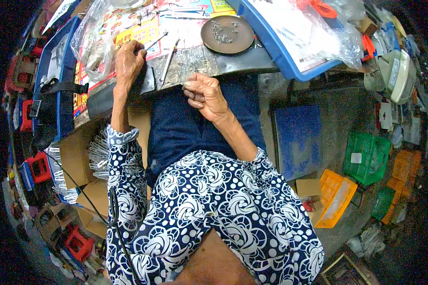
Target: Assembling and inspecting small metal hardware components using tweezers at a manual workstation.
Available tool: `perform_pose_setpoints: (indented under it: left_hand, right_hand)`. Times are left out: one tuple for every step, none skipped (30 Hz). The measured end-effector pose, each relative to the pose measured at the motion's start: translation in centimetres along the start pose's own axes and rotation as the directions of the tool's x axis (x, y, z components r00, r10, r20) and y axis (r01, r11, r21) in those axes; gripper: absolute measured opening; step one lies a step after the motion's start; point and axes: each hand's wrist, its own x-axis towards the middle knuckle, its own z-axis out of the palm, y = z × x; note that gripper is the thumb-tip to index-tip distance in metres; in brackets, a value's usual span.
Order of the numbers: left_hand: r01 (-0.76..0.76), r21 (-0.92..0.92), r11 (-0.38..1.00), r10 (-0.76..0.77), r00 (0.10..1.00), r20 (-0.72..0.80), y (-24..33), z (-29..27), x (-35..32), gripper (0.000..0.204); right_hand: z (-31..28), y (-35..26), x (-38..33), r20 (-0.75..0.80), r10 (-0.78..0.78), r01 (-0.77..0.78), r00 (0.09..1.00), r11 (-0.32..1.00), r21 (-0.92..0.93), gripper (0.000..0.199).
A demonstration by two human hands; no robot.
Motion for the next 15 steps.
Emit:
perform_pose_setpoints:
  left_hand:
    - [0.018,0.020,1.000,-0.018,1.000,0.020,0.0,0.2,0.0,0.010]
    - [0.017,0.023,1.000,-0.018,1.000,0.016,-0.1,0.3,0.1,0.010]
    - [-0.039,0.111,0.993,0.039,0.999,0.001,-0.3,0.6,0.0,0.011]
    - [-0.094,0.198,0.976,0.097,0.995,-0.008,-0.5,0.8,0.1,0.012]
    - [-0.114,0.286,0.951,0.104,0.993,0.050,0.0,0.6,0.0,0.015]
    - [-0.116,0.285,0.951,0.106,0.993,0.051,0.2,0.8,0.1,0.015]
    - [-0.139,0.389,0.911,0.133,0.990,0.043,0.3,1.2,0.1,0.015]
    - [-0.167,0.479,0.862,0.169,0.985,0.039,0.5,1.9,0.4,0.015]
    - [-0.157,0.488,0.859,0.159,0.987,0.037,-1.1,2.4,-0.1,0.015]
    - [-0.259,0.583,0.770,0.370,0.926,-0.077,-3.7,3.4,-0.9,0.014]
    - [-0.336,0.674,0.658,0.575,0.803,-0.160,-4.1,3.5,-0.9,0.014]
    - [-0.335,0.673,0.659,0.572,0.804,-0.160,-4.4,3.9,-0.8,0.014]
    - [-0.308,0.619,0.722,0.496,0.854,-0.154,-4.7,4.3,-0.6,0.015]
    - [-0.277,0.559,0.782,0.420,0.896,-0.142,-4.1,4.3,-0.2,0.016]
    - [-0.281,0.553,0.784,0.421,0.896,-0.141,-2.5,3.7,0.4,0.016]
  right_hand:
    - [0.0,0.0,0.0,-0.004,0.002,-0.002,1.000,1.000,-0.013,0.002]
    - [0.0,0.0,0.0,0.001,0.002,-0.002,1.000,1.000,-0.013,0.002]
    - [0.1,0.1,-0.1,-0.003,0.004,-0.004,1.000,1.000,-0.015,0.002]
    - [0.1,0.1,-0.1,-0.007,0.005,-0.006,1.000,1.000,-0.017,0.002]
    - [0.2,0.0,-0.2,-0.007,0.007,-0.007,1.000,1.000,-0.024,0.002]
    - [0.2,-0.1,-0.2,-0.009,0.006,-0.006,1.000,1.000,-0.023,0.002]
    - [0.2,-0.1,-0.2,-0.014,0.005,-0.006,1.000,1.000,-0.025,0.003]
    - [0.0,-0.4,-0.4,-0.028,-0.005,0.004,1.000,1.000,-0.031,0.003]
    - [0.4,-0.3,-0.3,-0.018,-0.004,0.004,1.000,1.000,-0.030,0.004]
    - [0.6,-0.1,-0.3,-0.009,0.006,-0.007,1.000,1.000,-0.028,0.004]
    - [0.5,-0.1,-0.3,-0.008,0.011,-0.012,1.000,0.999,-0.031,0.004]
    - [0.5,-0.1,-0.2,-0.007,0.017,-0.017,1.000,0.999,-0.035,0.004]
    - [0.6,-0.1,-0.2,-0.007,0.017,-0.018,1.000,0.999,-0.034,0.003]
    - [0.6,-0.1,-0.2,-0.012,0.016,-0.016,1.000,0.999,-0.036,0.003]
    - [0.4,-0.2,-0.2,-0.010,0.012,-0.012,1.000,1.000,-0.026,0.004]
